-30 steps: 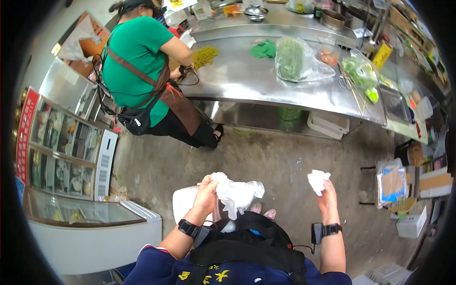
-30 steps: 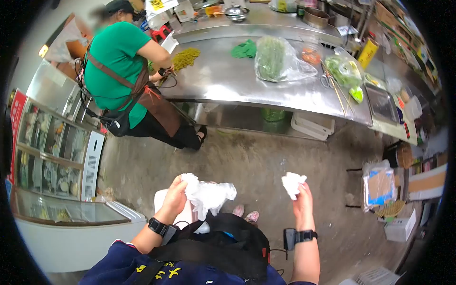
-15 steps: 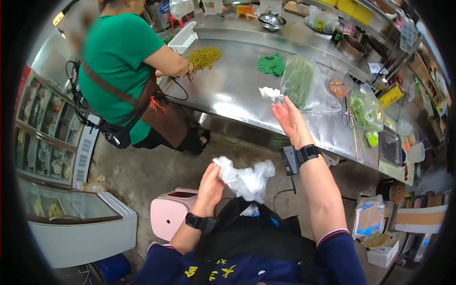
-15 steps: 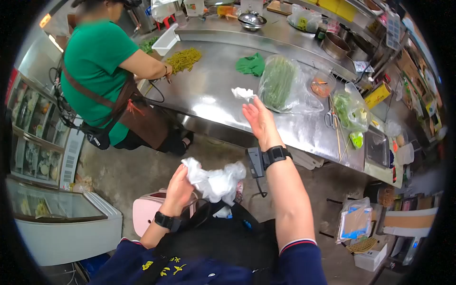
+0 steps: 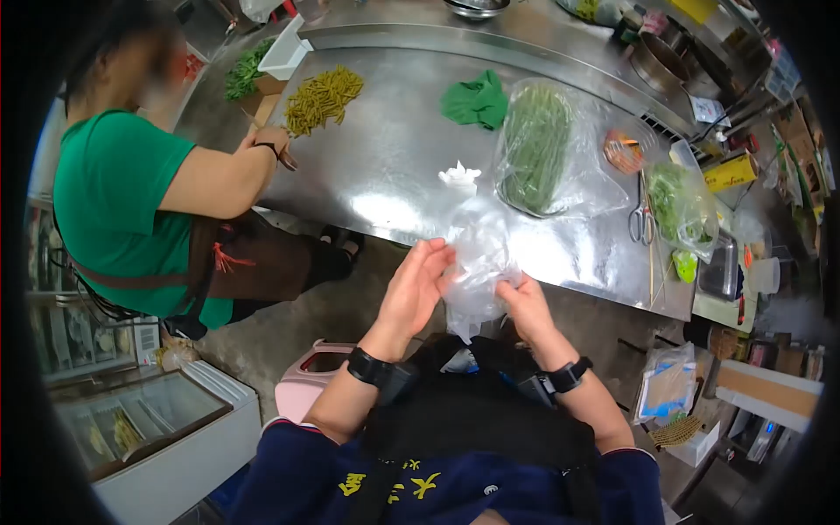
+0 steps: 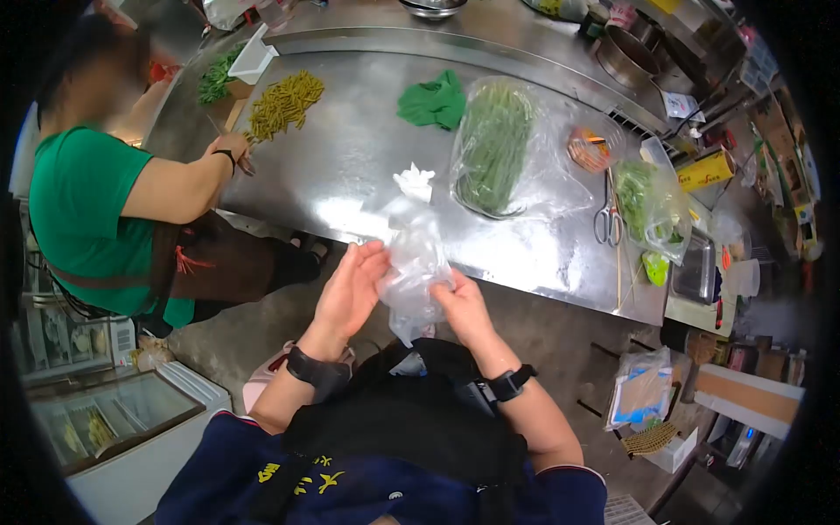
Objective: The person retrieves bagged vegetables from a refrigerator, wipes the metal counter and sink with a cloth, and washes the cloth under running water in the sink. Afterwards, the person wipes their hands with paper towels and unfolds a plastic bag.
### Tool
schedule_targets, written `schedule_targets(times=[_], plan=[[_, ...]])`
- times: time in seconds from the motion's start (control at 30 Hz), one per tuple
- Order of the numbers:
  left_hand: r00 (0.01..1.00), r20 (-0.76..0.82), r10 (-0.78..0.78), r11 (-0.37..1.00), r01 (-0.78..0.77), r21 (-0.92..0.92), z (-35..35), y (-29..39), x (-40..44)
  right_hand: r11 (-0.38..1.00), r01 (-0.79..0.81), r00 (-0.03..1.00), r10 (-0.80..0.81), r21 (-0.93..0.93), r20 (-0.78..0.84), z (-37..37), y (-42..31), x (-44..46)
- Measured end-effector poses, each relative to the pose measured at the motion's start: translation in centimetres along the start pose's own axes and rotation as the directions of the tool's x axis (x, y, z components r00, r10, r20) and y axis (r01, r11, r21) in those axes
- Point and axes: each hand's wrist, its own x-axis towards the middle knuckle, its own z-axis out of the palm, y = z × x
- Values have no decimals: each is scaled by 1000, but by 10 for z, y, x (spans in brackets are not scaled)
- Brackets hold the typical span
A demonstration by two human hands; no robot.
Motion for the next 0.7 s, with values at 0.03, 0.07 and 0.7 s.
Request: schedule_targets(times=[0.03,0.07,0.7], plan=[[1000,-10,3,1000,-2,10,0,-1,3,995,-87,996,87,55,5,-8,-3,5],[991,2,134,925,-126,358,-1,-5,4,979,-174,985,173,103,23,-13,-7,9],[990,105,-92,756,0,655,47,-25,60,979,-170,984,176,-113,41,-94,-70,27]])
